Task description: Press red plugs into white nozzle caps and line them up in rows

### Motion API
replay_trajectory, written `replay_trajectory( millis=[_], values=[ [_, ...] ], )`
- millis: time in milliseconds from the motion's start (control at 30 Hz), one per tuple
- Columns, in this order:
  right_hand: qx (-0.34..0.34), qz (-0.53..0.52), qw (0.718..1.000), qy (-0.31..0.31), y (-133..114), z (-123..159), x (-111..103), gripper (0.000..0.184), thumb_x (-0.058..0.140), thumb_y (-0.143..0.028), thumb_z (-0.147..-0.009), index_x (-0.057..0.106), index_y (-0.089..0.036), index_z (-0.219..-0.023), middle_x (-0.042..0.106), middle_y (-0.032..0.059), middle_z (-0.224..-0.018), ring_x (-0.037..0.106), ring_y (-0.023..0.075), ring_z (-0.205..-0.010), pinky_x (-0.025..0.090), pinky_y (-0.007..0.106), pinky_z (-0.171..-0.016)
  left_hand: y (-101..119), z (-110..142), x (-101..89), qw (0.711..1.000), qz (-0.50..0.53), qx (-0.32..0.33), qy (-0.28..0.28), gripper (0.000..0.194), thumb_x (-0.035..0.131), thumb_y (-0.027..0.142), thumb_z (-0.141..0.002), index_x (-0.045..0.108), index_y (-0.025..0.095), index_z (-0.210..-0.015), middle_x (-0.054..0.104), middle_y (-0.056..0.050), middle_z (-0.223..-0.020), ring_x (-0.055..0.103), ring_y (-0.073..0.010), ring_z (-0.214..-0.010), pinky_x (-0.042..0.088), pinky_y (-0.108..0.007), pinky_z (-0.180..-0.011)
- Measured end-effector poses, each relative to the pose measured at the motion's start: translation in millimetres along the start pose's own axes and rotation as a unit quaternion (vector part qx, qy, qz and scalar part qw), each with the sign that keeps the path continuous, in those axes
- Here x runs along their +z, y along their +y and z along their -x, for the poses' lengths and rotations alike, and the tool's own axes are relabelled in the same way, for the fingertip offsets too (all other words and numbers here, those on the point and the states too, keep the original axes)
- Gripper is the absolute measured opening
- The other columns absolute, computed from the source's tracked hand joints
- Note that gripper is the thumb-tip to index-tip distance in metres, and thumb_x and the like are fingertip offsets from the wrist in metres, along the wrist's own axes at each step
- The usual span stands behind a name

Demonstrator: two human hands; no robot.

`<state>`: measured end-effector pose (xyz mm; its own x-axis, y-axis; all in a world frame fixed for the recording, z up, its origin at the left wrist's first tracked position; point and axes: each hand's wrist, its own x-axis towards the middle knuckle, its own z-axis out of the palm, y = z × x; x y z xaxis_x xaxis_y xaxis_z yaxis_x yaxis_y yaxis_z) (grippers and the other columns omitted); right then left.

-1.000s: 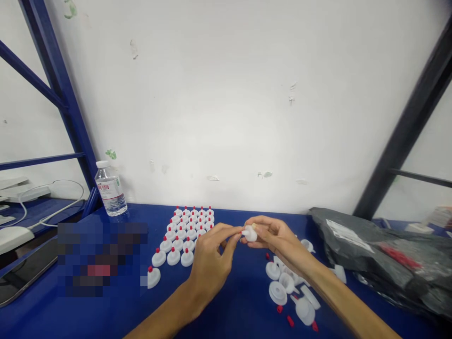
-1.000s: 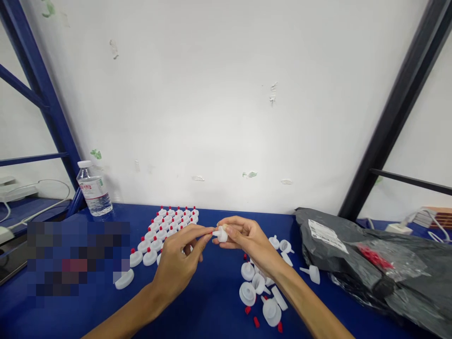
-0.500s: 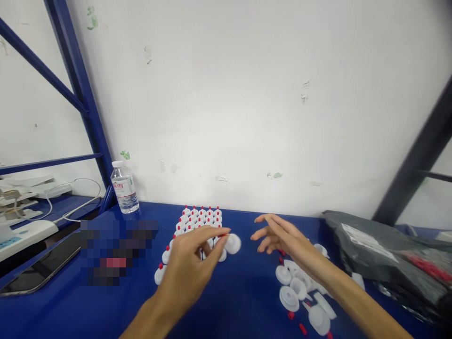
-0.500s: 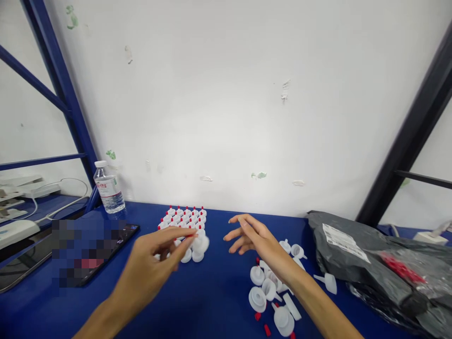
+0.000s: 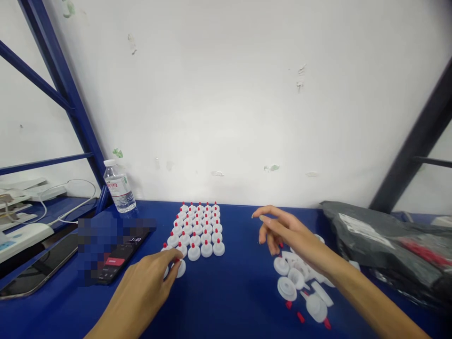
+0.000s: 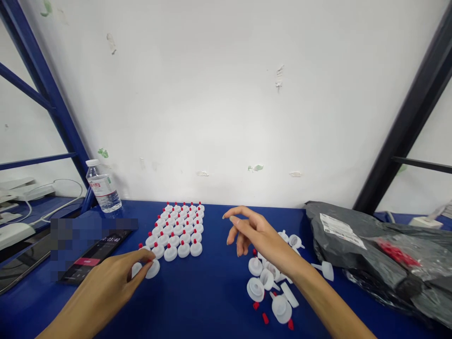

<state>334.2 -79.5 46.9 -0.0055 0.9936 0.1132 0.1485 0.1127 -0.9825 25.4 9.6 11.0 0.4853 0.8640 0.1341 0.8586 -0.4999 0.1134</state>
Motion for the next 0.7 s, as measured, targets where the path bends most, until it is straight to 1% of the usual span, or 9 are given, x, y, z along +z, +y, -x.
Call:
replay_trajectory(
  millis=[100,200,300,400,467,500,567,633,700],
  values=[
    [-0.003,0.004,1.000,0.000,1,-1,-2,0.033,0.053,-0.051,-0.096,0.058,-0.022,-0.113,0.067,0.0003,-0.076,0.059,0.0109,-0.054,0.041,0.023,-0.052,-7,-4,11.1,1.000,-0.017,-0.002,-0.004,0.034,0.036,0.027,-0.097,0.068,0.024,-0.107,0.076,-0.007,-0.097,0.071,-0.0262,-0.085,0.047,-0.032,-0.069],
    [-0.010,0.010,1.000,0.002,-1,0,-3,0.030,0.053,-0.048,-0.097,0.057,-0.022,-0.112,0.066,-0.0001,-0.076,0.058,0.0110,-0.055,0.042,0.023,-0.053,-13,-6,19.5,0.999,-0.016,0.019,0.025,0.035,0.037,0.026,-0.096,0.067,0.023,-0.113,0.074,-0.008,-0.106,0.071,-0.0267,-0.091,0.049,-0.034,-0.078],
    [-0.014,0.043,0.999,0.007,-2,0,-7,0.029,0.051,-0.047,-0.097,0.058,-0.023,-0.111,0.066,0.0004,-0.077,0.059,0.0117,-0.056,0.041,0.023,-0.052,-7,-4,16.4,0.996,-0.010,0.028,0.079,0.038,0.036,0.028,-0.096,0.063,0.025,-0.122,0.069,-0.008,-0.117,0.072,-0.0247,-0.085,0.050,-0.032,-0.072],
    [-0.030,0.139,0.989,0.029,4,-2,-15,0.027,0.048,-0.046,-0.098,0.059,-0.024,-0.110,0.068,0.0013,-0.079,0.060,0.0141,-0.059,0.042,0.025,-0.053,14,0,5.2,0.991,0.016,0.044,0.129,0.037,0.036,0.033,-0.097,0.063,0.026,-0.122,0.065,-0.007,-0.120,0.071,-0.0221,-0.079,0.049,-0.030,-0.062],
    [-0.047,0.255,0.963,0.075,12,-4,-24,0.025,0.047,-0.043,-0.098,0.061,-0.026,-0.110,0.069,0.0015,-0.079,0.062,0.0173,-0.065,0.045,0.029,-0.060,37,2,-1.2,0.986,0.055,0.088,0.130,0.034,0.038,0.033,-0.098,0.064,0.028,-0.118,0.066,-0.005,-0.116,0.070,-0.0202,-0.076,0.049,-0.029,-0.062],
    [-0.051,0.326,0.938,0.103,16,-6,-29,0.024,0.047,-0.041,-0.098,0.062,-0.027,-0.109,0.070,0.0018,-0.080,0.064,0.0194,-0.069,0.046,0.031,-0.064,49,3,-3.1,0.983,0.076,0.117,0.122,0.032,0.039,0.031,-0.097,0.065,0.028,-0.116,0.067,-0.004,-0.111,0.070,-0.0191,-0.074,0.050,-0.029,-0.064],
    [-0.047,0.457,0.877,0.139,26,-8,-40,0.022,0.049,-0.037,-0.096,0.066,-0.027,-0.106,0.073,0.0042,-0.086,0.065,0.0245,-0.083,0.045,0.035,-0.072,76,0,-3.6,0.974,0.102,0.182,0.082,0.028,0.041,0.027,-0.096,0.066,0.028,-0.110,0.067,-0.003,-0.106,0.068,-0.0183,-0.074,0.050,-0.029,-0.067],
    [-0.038,0.546,0.826,0.138,34,-11,-50,0.022,0.051,-0.033,-0.095,0.071,-0.024,-0.096,0.074,0.0073,-0.092,0.064,0.0285,-0.095,0.043,0.037,-0.081,102,-10,0.5,0.965,0.114,0.233,0.046,0.027,0.042,0.022,-0.096,0.066,0.027,-0.105,0.067,-0.004,-0.103,0.068,-0.0190,-0.076,0.049,-0.029,-0.067],
    [-0.007,0.588,0.798,0.135,40,-13,-59,0.024,0.051,-0.033,-0.094,0.073,-0.022,-0.090,0.074,0.0093,-0.092,0.064,0.0300,-0.097,0.042,0.038,-0.083,124,-27,9.2,0.957,0.106,0.268,0.021,0.027,0.043,0.020,-0.095,0.066,0.026,-0.107,0.066,-0.005,-0.102,0.068,-0.0210,-0.078,0.049,-0.030,-0.066]
  ],
)
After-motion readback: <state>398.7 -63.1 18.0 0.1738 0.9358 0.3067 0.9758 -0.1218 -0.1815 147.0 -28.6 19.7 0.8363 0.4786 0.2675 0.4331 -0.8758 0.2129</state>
